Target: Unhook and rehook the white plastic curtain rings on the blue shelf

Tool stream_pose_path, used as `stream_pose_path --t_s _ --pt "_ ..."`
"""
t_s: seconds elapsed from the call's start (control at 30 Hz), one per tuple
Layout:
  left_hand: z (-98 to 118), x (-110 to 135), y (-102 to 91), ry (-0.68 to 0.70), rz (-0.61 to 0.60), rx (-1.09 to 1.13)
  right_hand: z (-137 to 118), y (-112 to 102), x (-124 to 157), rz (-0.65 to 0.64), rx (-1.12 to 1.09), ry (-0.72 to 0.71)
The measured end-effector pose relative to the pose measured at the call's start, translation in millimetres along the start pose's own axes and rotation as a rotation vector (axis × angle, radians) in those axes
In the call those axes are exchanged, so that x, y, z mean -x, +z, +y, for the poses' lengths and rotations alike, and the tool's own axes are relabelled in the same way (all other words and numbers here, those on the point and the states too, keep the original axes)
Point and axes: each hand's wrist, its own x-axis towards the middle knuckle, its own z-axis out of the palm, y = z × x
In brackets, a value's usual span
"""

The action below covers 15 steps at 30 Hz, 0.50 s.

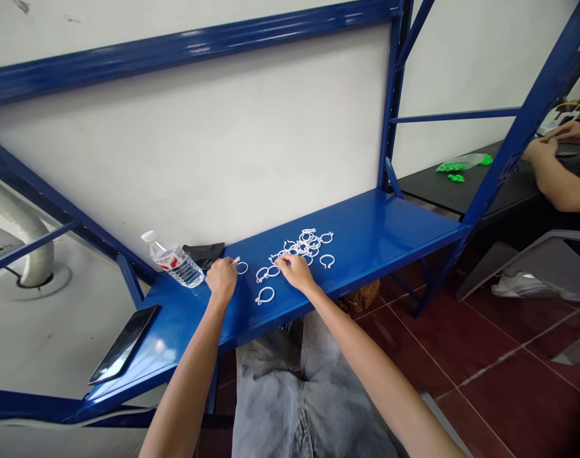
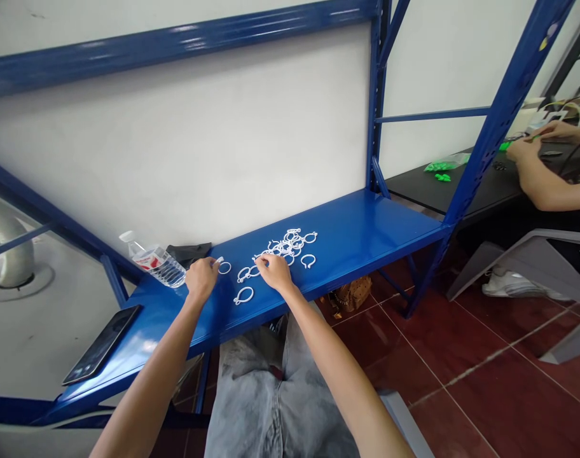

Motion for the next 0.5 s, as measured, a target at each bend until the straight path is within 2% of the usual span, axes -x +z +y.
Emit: stream_pose_path --t_s 0.13,0.23,0.4,0.5 --pt "0 3 -10.3 0.033 0.042 -0.055 1 1 0 -0.006 -0.003 0.014" --pt "8 8 -14.6 0.046 0.022 -0.102 2 2 -1 -0.008 -0.006 -0.003" --pt "20 15 -8.1 0.074 -0.168 -0.129 2 1 -1 -0.018 0.019 -0.014" --pt "18 15 -1.6 0.064 -0.215 -0.1 2 1 -1 -0.018 0.028 -0.009"
